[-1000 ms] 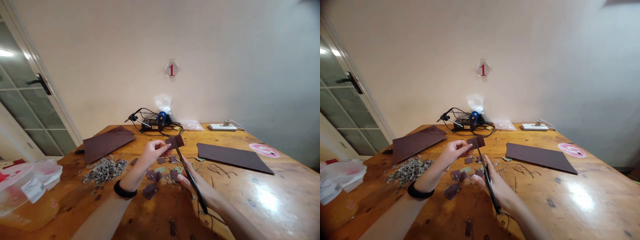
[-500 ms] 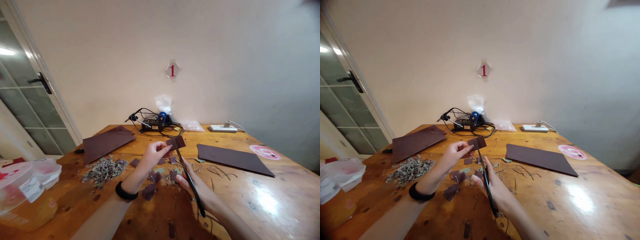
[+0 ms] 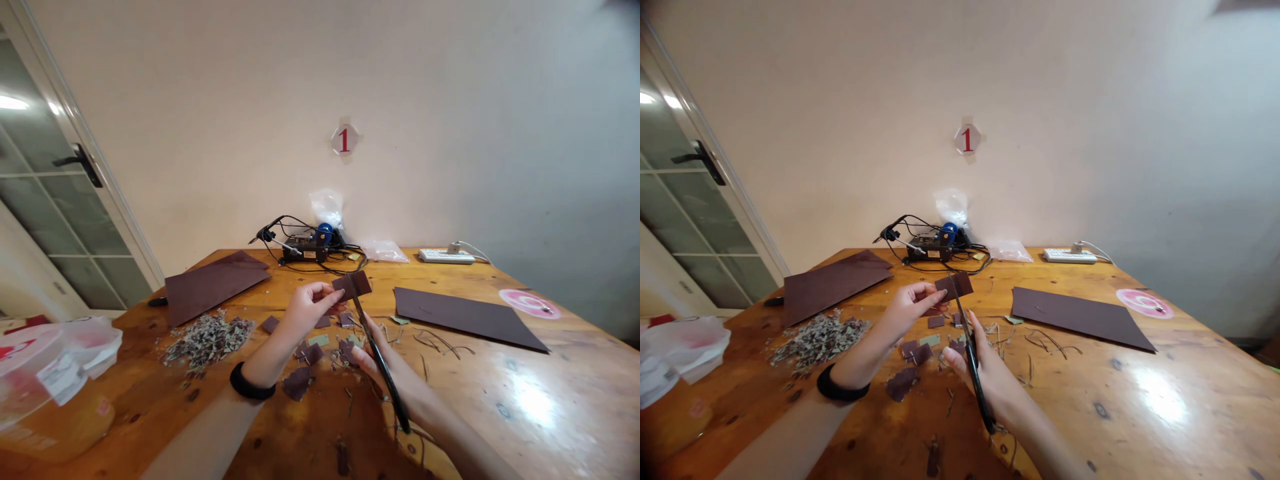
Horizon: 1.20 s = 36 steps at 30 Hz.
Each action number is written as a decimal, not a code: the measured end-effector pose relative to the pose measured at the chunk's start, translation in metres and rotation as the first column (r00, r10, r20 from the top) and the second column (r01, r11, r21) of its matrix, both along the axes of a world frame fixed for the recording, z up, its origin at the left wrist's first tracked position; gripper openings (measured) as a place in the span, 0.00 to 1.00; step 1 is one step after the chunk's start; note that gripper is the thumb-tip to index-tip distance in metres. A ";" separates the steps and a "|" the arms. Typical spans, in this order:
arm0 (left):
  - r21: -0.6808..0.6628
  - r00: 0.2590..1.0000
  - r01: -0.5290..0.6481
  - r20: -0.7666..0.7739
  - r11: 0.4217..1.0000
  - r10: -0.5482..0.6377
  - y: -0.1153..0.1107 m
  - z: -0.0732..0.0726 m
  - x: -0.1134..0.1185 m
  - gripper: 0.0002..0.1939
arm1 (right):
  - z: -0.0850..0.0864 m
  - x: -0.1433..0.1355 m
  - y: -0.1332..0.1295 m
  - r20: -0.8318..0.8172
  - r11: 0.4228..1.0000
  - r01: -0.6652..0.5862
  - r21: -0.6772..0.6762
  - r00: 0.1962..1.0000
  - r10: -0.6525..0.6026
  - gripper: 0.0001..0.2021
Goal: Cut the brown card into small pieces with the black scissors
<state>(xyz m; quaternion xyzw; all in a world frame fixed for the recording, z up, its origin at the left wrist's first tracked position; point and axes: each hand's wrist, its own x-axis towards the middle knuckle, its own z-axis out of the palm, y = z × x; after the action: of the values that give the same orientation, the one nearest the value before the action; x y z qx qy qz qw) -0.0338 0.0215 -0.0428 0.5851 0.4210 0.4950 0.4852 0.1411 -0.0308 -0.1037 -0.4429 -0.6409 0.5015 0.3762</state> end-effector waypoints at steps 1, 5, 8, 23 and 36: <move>-0.004 1.000 -0.001 0.005 1.000 0.001 0.000 0.000 0.000 0.11 | 0.001 0.000 0.000 0.011 1.000 0.000 -0.003 1.000 0.000 0.47; -0.019 1.000 -0.006 0.015 1.000 0.007 -0.001 -0.001 0.001 0.10 | 0.004 0.000 -0.001 0.058 1.000 0.013 -0.020 0.998 -0.012 0.49; -0.024 1.000 -0.009 0.011 1.000 0.009 -0.002 -0.001 0.000 0.09 | 0.004 0.000 -0.001 0.068 0.999 0.016 -0.032 0.998 -0.014 0.50; -0.029 1.000 -0.008 -0.013 1.000 0.007 -0.001 -0.001 -0.001 0.11 | 0.009 0.000 -0.003 0.103 0.999 0.009 -0.042 0.995 -0.005 0.49; 0.004 0.997 0.048 -0.058 0.999 -0.047 0.003 0.000 -0.004 0.13 | -0.016 -0.014 0.003 0.086 0.984 0.157 0.083 0.983 -0.164 0.38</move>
<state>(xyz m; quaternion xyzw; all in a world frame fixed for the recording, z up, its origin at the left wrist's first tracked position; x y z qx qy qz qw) -0.0374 0.0244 -0.0432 0.6104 0.4194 0.4674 0.4828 0.1269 -0.0281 -0.1196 -0.5013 -0.6382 0.4239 0.4021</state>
